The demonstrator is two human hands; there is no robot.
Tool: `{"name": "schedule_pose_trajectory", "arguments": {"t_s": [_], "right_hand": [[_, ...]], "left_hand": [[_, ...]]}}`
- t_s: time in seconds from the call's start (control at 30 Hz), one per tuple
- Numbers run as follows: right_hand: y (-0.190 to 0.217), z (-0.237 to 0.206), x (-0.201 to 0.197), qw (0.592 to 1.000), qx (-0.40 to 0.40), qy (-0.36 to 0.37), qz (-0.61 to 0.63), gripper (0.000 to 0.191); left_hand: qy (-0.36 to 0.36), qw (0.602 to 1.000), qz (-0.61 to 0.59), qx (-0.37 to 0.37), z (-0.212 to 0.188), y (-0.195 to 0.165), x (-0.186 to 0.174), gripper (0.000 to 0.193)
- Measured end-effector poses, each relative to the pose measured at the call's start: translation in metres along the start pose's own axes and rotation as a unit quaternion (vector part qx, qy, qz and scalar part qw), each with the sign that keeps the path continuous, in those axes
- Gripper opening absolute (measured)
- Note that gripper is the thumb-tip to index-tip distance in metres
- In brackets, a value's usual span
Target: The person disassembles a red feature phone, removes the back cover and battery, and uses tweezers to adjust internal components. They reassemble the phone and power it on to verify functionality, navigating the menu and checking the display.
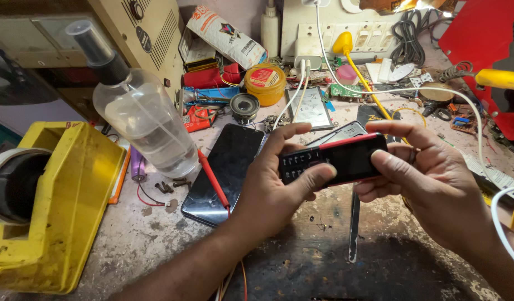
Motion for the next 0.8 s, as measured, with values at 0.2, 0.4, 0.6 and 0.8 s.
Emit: {"name": "schedule_pose_trajectory", "arguments": {"t_s": [0.2, 0.4, 0.6, 0.8], "right_hand": [[-0.004, -0.002, -0.001, 0.996, 0.025, -0.051, -0.063, 0.045], [-0.007, -0.001, -0.004, 1.000, 0.008, -0.023, 0.018, 0.048], [-0.005, 0.002, -0.004, 0.999, -0.037, 0.032, 0.012, 0.054], [-0.009, 0.003, 0.003, 0.997, -0.025, 0.063, -0.041, 0.069]], "left_hand": [[0.055, 0.883, 0.355, 0.302, -0.015, -0.016, -0.002, 0.074], [0.096, 0.884, 0.373, 0.267, -0.013, -0.015, 0.000, 0.073], [0.104, 0.924, 0.306, 0.205, -0.014, -0.013, 0.002, 0.079], [0.098, 0.937, 0.270, 0.197, -0.014, -0.007, 0.006, 0.086]]}}
Point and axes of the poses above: each hand's wrist, its own z-axis towards the middle knuckle, its own x-axis out of the palm, y = z × x, the point moved 1 cm from there along z, towards the middle knuckle, and after that the axes turned 10 degrees about -z, right-handed, at the moved point
